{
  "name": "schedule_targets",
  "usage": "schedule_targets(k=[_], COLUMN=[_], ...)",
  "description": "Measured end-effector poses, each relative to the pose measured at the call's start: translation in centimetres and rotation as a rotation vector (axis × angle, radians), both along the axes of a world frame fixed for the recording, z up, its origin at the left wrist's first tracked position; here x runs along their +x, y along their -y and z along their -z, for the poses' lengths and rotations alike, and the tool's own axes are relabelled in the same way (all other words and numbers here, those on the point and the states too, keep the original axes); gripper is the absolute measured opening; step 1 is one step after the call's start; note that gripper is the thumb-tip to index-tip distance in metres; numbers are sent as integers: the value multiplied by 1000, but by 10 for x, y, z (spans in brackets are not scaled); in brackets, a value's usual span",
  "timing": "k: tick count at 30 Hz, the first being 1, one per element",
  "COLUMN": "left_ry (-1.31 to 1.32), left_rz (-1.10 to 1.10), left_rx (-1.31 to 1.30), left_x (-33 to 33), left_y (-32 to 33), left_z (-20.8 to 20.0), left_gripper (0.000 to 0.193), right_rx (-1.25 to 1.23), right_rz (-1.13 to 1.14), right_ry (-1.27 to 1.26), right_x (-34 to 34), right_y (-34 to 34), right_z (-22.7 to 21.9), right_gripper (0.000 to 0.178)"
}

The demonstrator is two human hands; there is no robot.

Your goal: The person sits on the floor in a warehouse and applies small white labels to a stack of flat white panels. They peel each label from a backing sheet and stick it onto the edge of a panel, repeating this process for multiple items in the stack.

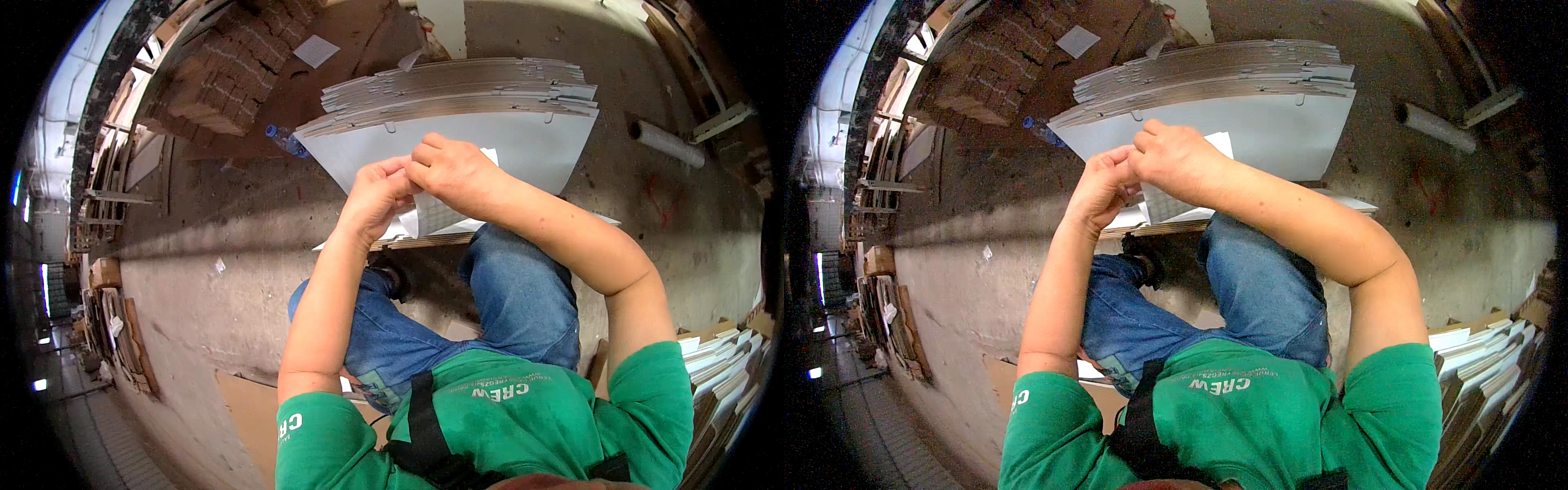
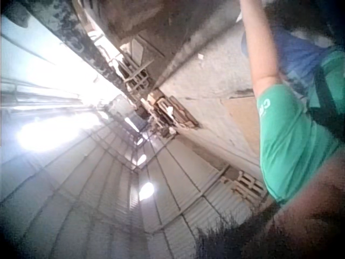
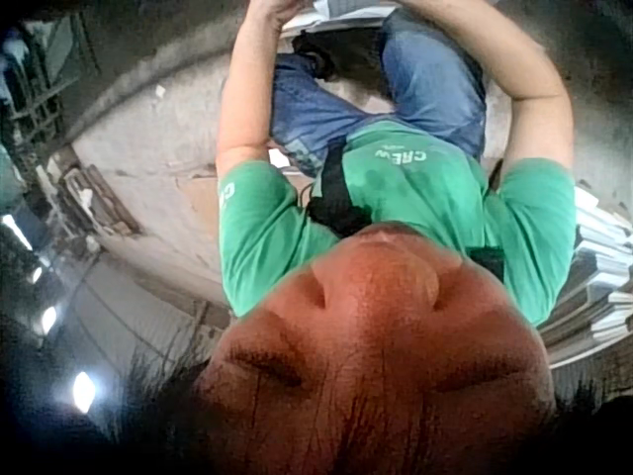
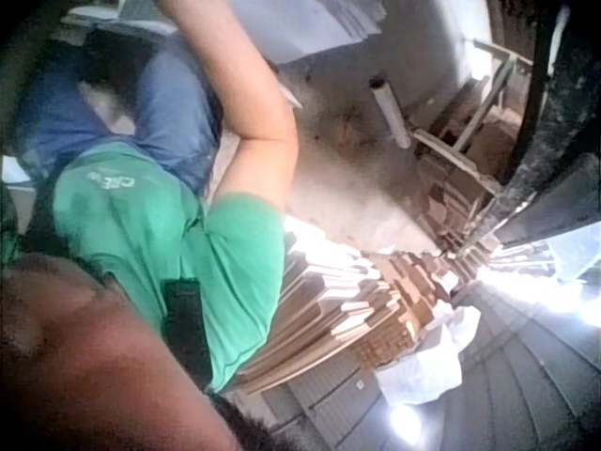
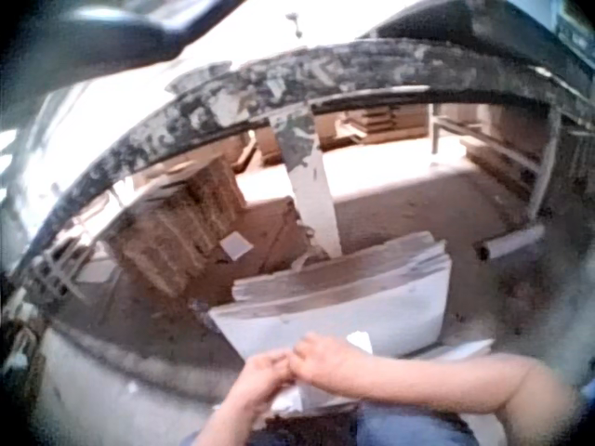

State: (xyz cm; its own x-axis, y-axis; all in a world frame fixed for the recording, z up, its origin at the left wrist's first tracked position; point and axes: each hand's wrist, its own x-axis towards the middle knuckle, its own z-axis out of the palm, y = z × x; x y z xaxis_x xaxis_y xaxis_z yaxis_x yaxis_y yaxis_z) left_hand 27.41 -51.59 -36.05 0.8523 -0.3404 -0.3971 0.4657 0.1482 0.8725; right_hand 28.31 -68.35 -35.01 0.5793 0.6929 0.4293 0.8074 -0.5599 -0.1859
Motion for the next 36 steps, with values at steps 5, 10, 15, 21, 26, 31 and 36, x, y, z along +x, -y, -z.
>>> schedule_targets(k=[5, 10, 15, 21, 26, 31, 36], left_ry=[-81, 38, 246, 204, 174, 111, 9], left_rz=[-92, -288, -635, -435, -606, -669, -633], left_rx=[-56, 160, 649, 1011, 1621, 1424, 1402], left_x=[2, 25, 42, 73, 103, 125, 131], left_y=[9, -25, -87, -164, -141, -91, -77], left_z=[-10, 18, 56, 92, 123, 162, 161], left_gripper=[27, 32, 40, 36, 18, 73, 79], right_rx=[37, 1063, 1549, 599, 256, 198, 135], right_rz=[-68, 88, 395, 806, 840, 735, 968], right_ry=[14, -1315, -1382, -446, -132, 130, -152], right_x=[9, 33, 55, 71, 75, 87, 75], right_y=[12, 77, 171, 278, 286, 285, 290], right_z=[11, 17, 94, 207, 218, 225, 190], right_gripper=[16, 21, 19, 12, 7, 15, 22])
